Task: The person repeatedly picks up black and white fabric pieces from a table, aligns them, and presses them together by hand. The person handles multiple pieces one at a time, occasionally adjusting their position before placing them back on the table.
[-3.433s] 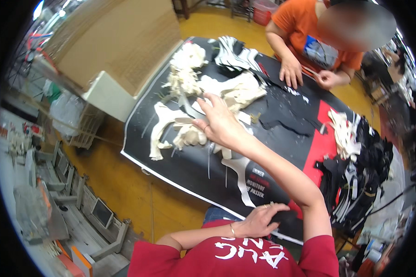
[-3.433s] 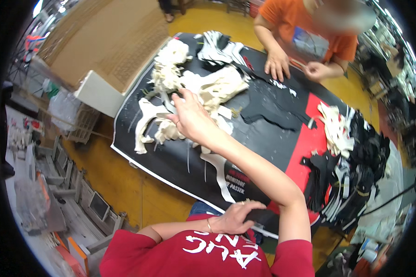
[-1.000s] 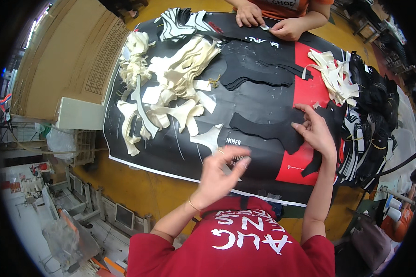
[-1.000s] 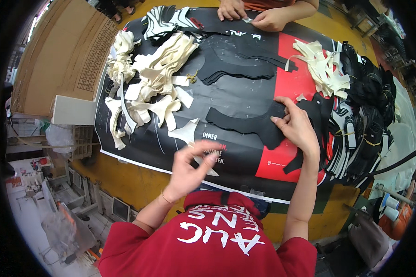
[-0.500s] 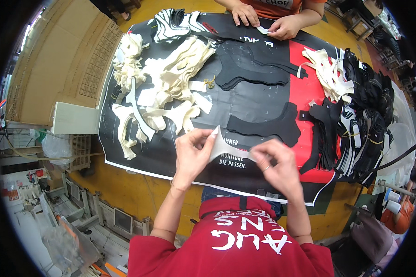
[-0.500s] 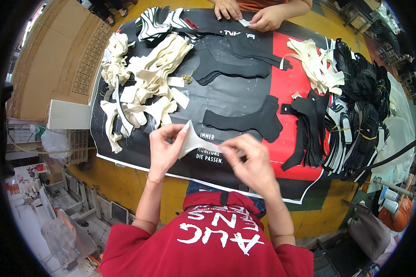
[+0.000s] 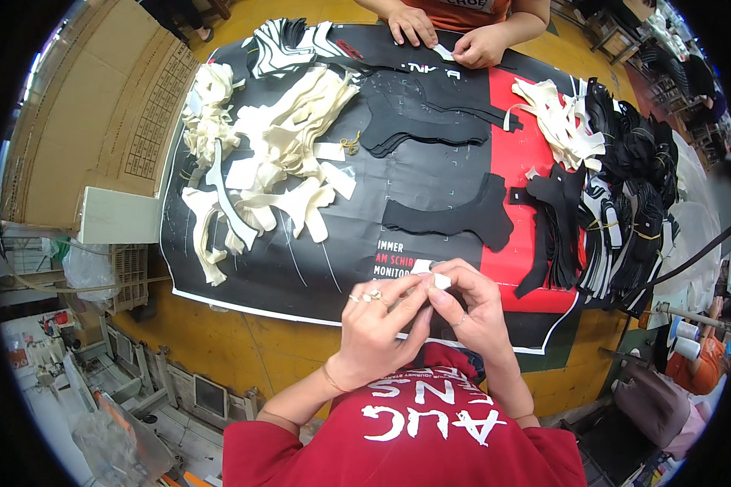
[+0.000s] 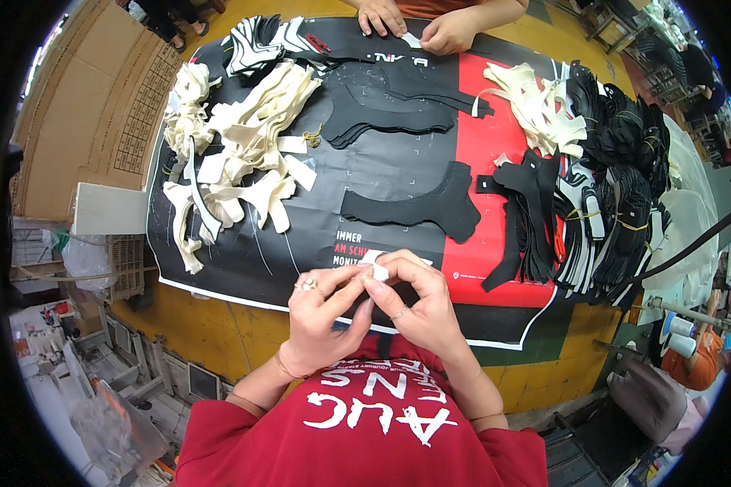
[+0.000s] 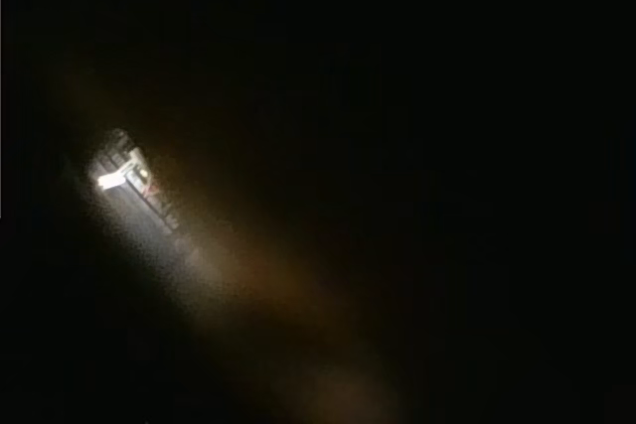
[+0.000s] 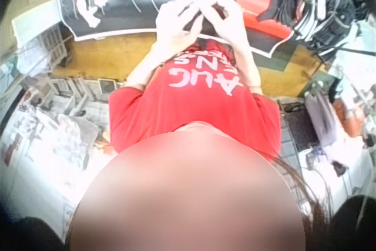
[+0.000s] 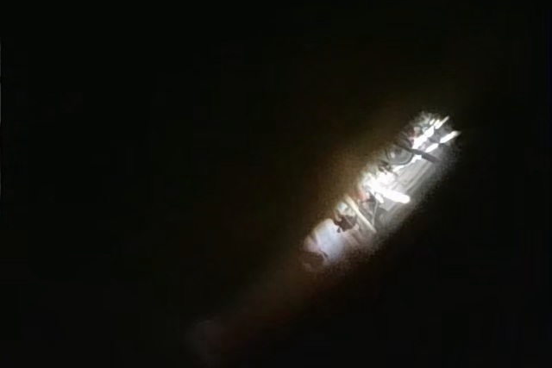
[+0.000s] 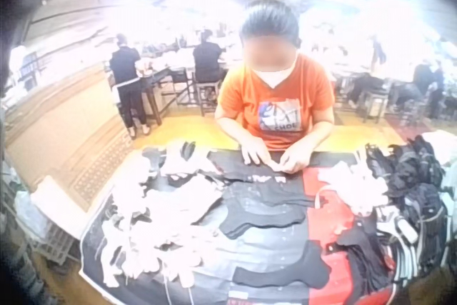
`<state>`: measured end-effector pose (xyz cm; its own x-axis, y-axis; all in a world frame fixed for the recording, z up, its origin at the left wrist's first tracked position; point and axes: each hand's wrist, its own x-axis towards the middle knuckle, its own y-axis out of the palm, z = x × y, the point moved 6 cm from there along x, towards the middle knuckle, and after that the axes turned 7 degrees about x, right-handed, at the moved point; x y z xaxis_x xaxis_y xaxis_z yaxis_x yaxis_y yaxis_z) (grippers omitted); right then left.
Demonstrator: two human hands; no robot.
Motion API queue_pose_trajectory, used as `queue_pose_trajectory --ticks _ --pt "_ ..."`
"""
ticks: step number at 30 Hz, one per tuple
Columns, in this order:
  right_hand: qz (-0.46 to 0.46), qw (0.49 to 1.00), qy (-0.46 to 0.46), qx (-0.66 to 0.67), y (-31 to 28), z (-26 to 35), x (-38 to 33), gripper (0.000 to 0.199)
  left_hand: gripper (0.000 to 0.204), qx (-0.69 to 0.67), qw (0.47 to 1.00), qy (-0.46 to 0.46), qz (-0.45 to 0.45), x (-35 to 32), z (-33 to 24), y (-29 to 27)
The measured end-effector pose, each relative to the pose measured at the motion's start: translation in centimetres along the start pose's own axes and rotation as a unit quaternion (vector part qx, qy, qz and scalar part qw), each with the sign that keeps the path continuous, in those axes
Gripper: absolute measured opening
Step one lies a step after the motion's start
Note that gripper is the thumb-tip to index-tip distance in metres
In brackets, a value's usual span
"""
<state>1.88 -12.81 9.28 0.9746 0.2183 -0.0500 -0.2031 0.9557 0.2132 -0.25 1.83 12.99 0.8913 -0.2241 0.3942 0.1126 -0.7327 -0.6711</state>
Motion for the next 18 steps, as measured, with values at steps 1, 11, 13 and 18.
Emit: queue_pose_trajectory --ticks 1,11,13,18 --pt "0.030 1.000 0.001 0.004 0.0 0.4 0.0 0.014 0.040 -0.041 0.999 -0.006 0.028 0.1 0.4 -0.5" --pt "0.263 0.962 0.045 -0.061 -1.5 3.7 0.1 0.013 0.038 -0.355 0.841 -0.175 0.370 0.6 3.2 3.4" --pt "0.196 0.962 0.071 -0.175 -2.8 3.4 0.6 0.014 0.020 -0.309 0.868 -0.198 0.335 0.9 4.0 2.9" --pt "0.122 0.939 0.037 -0.320 -1.4 1.0 3.6 0.022 0.024 -0.039 0.965 -0.141 0.217 1.9 6.7 -1.1"
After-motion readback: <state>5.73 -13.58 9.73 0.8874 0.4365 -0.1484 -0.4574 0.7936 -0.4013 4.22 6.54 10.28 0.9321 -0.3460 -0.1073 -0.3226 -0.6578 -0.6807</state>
